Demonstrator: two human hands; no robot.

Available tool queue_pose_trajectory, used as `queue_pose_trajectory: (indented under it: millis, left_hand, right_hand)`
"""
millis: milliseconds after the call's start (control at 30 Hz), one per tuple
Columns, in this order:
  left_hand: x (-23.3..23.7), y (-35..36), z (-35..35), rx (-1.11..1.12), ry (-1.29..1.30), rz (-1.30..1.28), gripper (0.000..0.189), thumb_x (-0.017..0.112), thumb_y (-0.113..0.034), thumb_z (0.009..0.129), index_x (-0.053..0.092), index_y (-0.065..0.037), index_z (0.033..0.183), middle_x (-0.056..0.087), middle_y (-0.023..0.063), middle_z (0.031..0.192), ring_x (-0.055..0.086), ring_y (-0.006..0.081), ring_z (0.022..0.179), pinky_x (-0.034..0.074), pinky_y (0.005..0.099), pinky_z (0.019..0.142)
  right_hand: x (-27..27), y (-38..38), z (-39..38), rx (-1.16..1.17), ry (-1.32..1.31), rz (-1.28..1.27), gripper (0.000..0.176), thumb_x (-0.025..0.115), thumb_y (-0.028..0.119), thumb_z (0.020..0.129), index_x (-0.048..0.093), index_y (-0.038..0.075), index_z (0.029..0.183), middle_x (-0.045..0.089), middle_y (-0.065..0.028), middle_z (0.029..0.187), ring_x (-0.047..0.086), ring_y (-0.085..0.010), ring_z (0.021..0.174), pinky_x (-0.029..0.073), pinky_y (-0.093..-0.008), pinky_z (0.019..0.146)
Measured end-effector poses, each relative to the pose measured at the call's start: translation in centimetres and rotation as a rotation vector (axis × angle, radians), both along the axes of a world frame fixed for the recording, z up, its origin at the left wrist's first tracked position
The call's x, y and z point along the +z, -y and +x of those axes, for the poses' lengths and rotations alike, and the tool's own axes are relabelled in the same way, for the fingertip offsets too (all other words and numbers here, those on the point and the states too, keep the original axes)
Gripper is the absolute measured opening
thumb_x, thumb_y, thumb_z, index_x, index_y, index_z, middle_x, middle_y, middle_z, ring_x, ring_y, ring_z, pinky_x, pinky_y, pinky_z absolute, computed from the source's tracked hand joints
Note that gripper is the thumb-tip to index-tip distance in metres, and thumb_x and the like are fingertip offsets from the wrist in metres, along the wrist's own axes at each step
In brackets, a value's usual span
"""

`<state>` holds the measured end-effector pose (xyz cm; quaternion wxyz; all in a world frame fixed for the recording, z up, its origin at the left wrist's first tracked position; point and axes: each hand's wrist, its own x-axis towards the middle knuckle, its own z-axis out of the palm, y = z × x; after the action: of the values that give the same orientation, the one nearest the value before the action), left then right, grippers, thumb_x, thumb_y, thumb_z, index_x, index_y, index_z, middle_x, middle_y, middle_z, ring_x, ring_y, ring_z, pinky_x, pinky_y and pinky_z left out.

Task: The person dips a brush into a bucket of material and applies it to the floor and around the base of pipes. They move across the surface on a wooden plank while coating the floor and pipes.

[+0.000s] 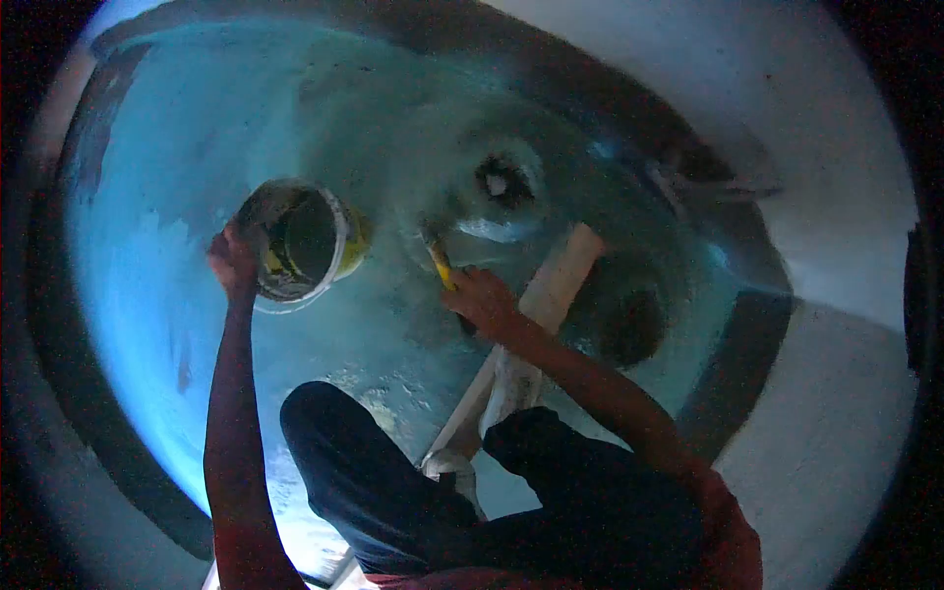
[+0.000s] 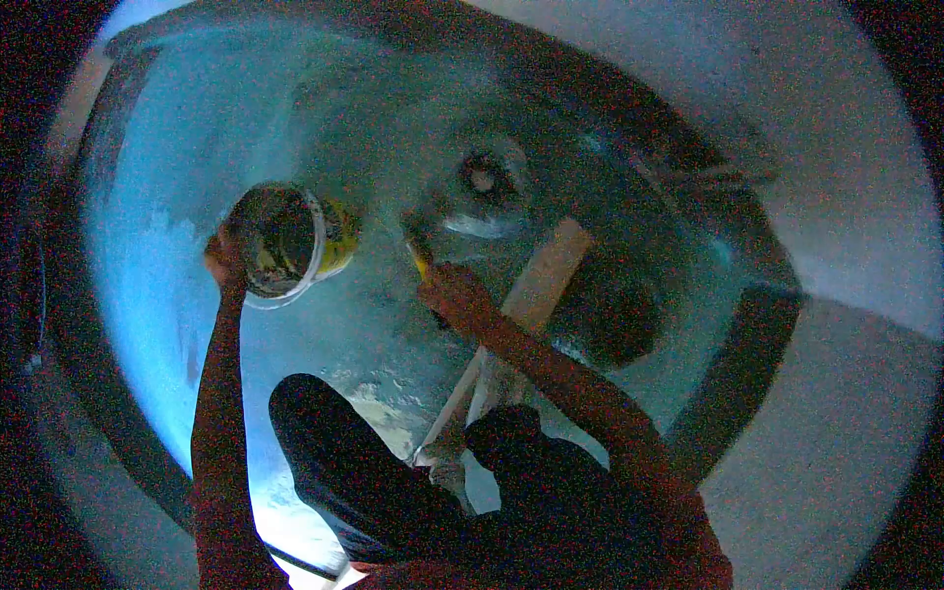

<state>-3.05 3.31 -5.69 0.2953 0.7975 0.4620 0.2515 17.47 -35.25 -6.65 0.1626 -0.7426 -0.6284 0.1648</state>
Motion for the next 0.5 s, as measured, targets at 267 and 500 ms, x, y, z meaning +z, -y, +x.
queue_pose_trajectory:
  millis: [267, 500]
  left_hand:
    - [0.3, -0.5, -0.3, 0.039, 0.056, -0.122, 0.044, 0.044, -0.033, 0.095, 0.062, 0.006, 0.101, 0.066, 0.0132, 0.088, 0.058, 0.0168, 0.078, 0.046, 0.0345, 0.069]
    - [0.9, -1.0, -0.5, -0.119, -0.061, 0.111, 0.050, 0.044, -0.043, 0.093, 0.063, 0.004, 0.090, 0.064, 0.0160, 0.080, 0.055, 0.0215, 0.066, 0.046, 0.0385, 0.064]
  right_hand:
    - [2.7, 10.0, 5.9, -0.125, 0.054, 0.023, 0.029, 0.064, 0.013, 0.069, 0.063, 0.012, 0.098, 0.057, -0.0159, 0.105, 0.056, -0.0325, 0.100, 0.046, -0.0446, 0.082]
    - [1.0, 13.7, 4.1, -0.548, -0.048, 0.202, 0.029, 0.064, 0.020, 0.075, 0.064, 0.011, 0.102, 0.059, -0.0172, 0.108, 0.056, -0.0335, 0.104, 0.045, -0.0448, 0.085]
